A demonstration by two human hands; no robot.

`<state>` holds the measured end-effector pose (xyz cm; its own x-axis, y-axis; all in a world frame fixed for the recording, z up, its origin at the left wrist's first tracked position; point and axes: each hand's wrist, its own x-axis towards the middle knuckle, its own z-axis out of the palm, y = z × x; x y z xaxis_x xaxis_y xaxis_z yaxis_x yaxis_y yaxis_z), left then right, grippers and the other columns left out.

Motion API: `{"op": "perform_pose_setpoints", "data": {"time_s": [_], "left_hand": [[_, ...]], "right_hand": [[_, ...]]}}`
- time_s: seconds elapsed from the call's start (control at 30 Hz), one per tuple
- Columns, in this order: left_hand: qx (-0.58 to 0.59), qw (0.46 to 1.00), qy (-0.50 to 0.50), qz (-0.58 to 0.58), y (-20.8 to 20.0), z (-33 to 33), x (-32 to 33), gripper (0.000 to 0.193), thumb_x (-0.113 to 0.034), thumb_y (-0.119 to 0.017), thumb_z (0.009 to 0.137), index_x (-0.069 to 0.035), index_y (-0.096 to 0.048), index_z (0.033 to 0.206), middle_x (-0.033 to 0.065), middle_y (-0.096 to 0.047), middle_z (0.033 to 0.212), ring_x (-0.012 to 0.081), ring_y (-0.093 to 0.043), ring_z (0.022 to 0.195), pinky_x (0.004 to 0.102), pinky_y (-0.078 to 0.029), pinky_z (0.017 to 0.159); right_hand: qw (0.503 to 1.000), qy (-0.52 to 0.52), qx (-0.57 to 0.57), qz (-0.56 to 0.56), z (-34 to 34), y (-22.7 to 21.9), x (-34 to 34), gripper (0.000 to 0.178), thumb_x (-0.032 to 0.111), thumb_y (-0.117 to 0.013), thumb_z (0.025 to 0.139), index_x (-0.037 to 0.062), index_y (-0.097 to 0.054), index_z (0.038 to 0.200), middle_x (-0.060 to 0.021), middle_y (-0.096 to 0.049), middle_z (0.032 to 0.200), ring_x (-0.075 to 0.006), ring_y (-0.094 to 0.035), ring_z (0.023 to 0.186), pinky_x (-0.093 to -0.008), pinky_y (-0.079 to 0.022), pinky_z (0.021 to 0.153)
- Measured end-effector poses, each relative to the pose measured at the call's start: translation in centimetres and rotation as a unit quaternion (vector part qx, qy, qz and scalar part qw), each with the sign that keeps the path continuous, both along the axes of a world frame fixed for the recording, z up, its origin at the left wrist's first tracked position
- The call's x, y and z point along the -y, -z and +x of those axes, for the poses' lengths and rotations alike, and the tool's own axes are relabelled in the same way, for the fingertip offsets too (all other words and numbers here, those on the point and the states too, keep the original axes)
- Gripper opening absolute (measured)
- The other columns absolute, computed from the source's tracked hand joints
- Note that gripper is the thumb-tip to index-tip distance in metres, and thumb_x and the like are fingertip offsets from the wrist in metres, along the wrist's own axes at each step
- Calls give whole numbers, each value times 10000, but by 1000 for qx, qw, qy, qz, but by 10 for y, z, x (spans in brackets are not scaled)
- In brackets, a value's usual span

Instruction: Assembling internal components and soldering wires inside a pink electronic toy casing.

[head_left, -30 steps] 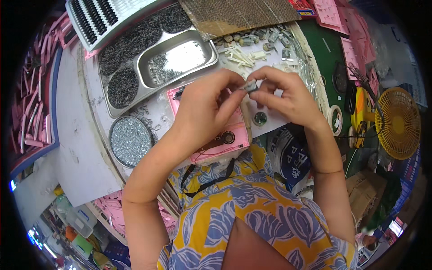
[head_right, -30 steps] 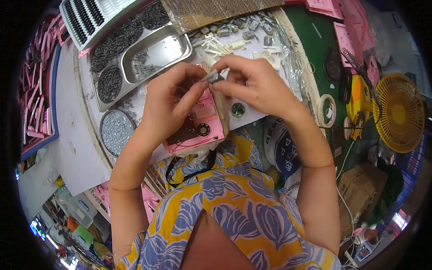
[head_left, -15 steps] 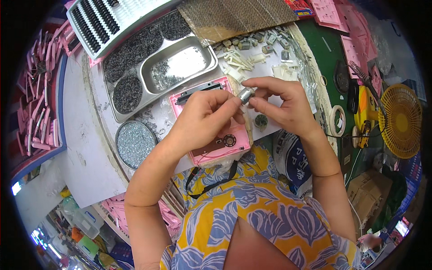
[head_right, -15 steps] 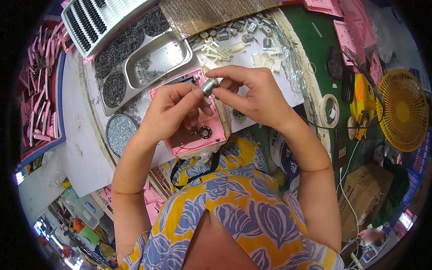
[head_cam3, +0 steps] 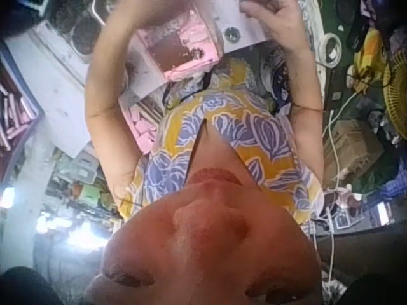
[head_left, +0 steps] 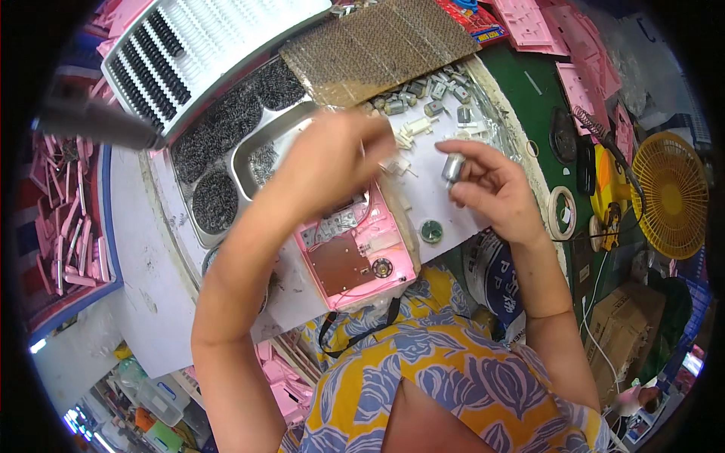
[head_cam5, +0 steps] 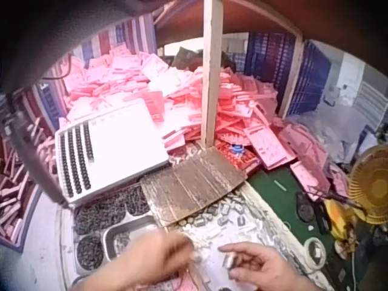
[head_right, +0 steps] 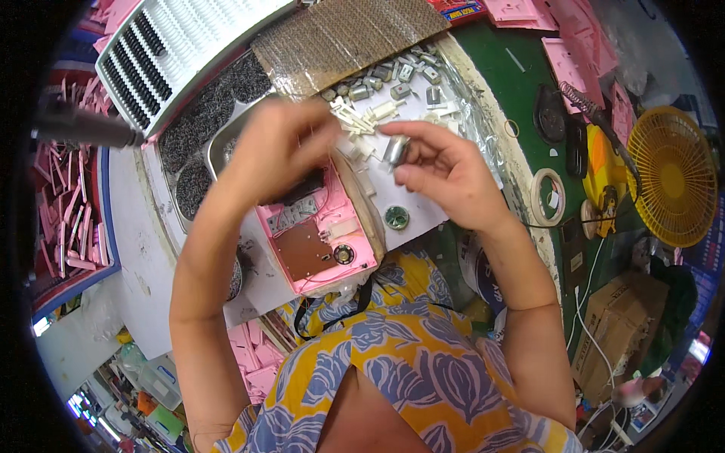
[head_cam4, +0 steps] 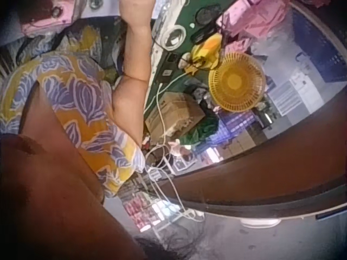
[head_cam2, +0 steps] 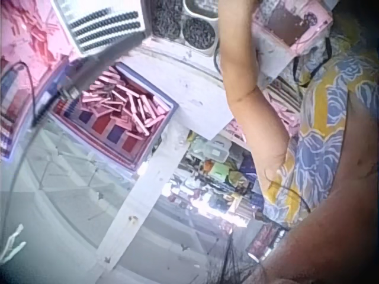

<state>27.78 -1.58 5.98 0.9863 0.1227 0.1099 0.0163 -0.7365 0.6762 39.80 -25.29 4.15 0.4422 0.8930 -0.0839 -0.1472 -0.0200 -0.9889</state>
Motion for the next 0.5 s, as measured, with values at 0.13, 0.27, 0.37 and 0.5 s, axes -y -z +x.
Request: {"op": "perform_pose_setpoints", "data": {"time_s": [0.13,0.27,0.37,0.5], "left_hand": [[126,971,-69,189,38,61,-47,131,-163,-736,837,-58,-704,908,125,-664,896,329,-661,812,434,-522,735],[153,960,-48,229,51,80,-49,147,-188,-776,801,-104,-721,909,74,-644,927,300,-652,906,440,-497,825],[166,953,-44,249,56,84,-44,142,-198,-781,798,-114,-726,897,59,-651,933,283,-650,926,442,-469,868],[194,944,-6,266,61,93,-46,133,-203,-782,804,-111,-726,881,55,-659,936,281,-650,927,439,-466,862]], "right_hand": [[1000,18,11,-2,11,0,-4,492,47,-700,921,-2,-564,1390,-3,-625,878,-71,-586,793,-212,-481,722],[999,46,3,-2,17,6,13,490,55,-701,921,-2,-565,1389,-1,-628,872,-71,-591,793,-214,-484,724],[999,54,-3,-6,20,8,22,491,51,-703,917,-3,-567,1386,0,-631,870,-68,-596,792,-212,-484,724],[997,71,13,-5,23,7,33,491,36,-701,913,-5,-569,1384,2,-635,863,-59,-592,780,-199,-473,713]]}}
